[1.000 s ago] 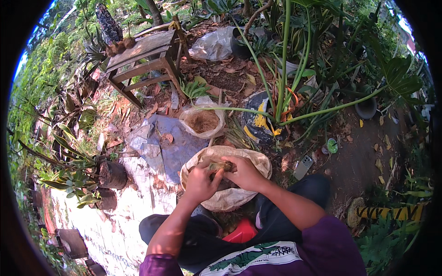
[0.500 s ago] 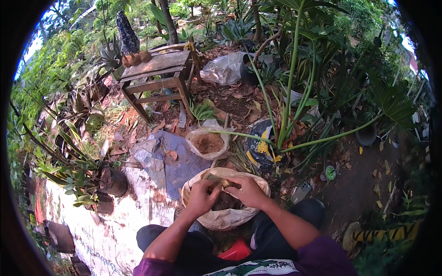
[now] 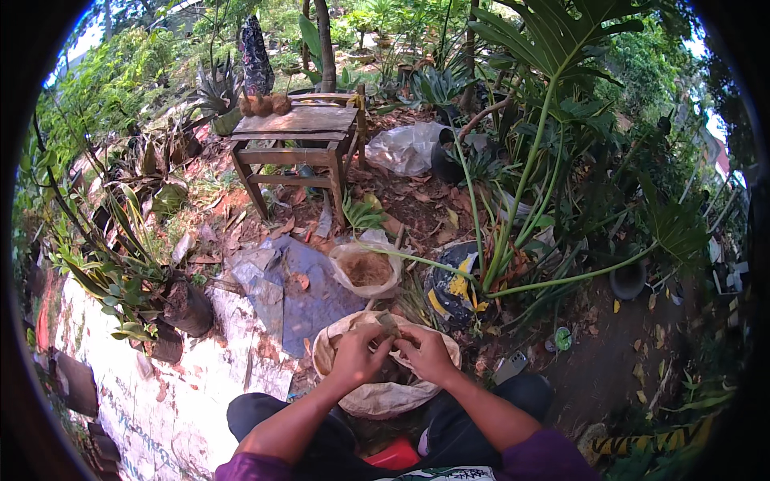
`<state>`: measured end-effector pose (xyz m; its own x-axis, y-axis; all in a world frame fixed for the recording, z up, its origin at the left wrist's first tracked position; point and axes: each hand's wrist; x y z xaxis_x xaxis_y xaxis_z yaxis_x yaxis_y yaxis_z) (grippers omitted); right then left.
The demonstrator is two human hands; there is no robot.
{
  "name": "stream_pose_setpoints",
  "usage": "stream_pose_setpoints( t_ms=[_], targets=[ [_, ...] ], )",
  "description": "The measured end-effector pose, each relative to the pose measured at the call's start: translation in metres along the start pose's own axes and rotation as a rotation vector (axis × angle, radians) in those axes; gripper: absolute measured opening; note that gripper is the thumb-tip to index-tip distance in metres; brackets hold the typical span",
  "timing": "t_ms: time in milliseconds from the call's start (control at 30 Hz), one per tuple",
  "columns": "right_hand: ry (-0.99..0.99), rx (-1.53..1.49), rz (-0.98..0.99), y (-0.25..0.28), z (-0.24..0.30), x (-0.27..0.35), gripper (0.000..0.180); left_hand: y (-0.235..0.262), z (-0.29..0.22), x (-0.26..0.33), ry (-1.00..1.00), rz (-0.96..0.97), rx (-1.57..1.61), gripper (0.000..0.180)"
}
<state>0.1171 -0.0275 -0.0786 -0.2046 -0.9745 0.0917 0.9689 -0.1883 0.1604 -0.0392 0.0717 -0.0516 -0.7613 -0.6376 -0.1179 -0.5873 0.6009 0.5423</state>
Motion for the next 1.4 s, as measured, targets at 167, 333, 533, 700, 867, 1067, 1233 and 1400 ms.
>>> stream_pose_setpoints(
  t_ms=[167, 333, 533, 700, 867, 1067, 1233, 1400],
  targets=[
    [0.062, 0.098, 0.009, -0.005, -0.003, -0.003, 0.05, 0.003, 0.002, -0.001, 0.101, -0.002, 0.046, 0.022],
    [0.071, 0.409, 0.067, -0.002, 0.001, 0.007, 0.053, -0.001, 0.013, 0.0, 0.206, 0.108, 0.266, 0.023],
    [0.231, 0.631, 0.018, 0.0, -0.003, 0.008, 0.046, -0.009, 0.018, 0.002, 0.347, 0.206, 0.421, 0.019],
    [0.243, 0.616, 0.026, -0.003, -0.004, 0.01, 0.026, -0.012, 0.017, 0.002, 0.33, 0.185, 0.462, 0.024],
    [0.191, 0.521, 0.02, -0.002, 0.005, 0.006, 0.016, -0.01, 0.016, 0.002, 0.331, 0.125, 0.43, 0.022],
    [0.177, 0.335, 0.148, 0.007, 0.008, -0.002, 0.02, 0.006, 0.007, -0.006, 0.267, 0.078, 0.666, 0.022],
    [-0.01, 0.051, 0.185, 0.004, 0.008, 0.003, 0.038, 0.021, -0.001, -0.011, 0.317, 0.171, 0.51, 0.024],
    [0.043, 0.207, 0.119, 0.004, 0.013, 0.007, 0.049, 0.017, 0.004, -0.01, 0.339, 0.17, 0.51, 0.021]
  ],
)
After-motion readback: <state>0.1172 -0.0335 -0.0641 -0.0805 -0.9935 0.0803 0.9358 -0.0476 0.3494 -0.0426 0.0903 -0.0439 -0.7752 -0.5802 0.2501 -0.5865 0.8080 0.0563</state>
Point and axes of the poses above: each hand's wrist, its own x-axis away from the middle knuckle, its own y-axis out of the back of the hand, z = x × y, and after that the axes turned 8 degrees about z, right-handed
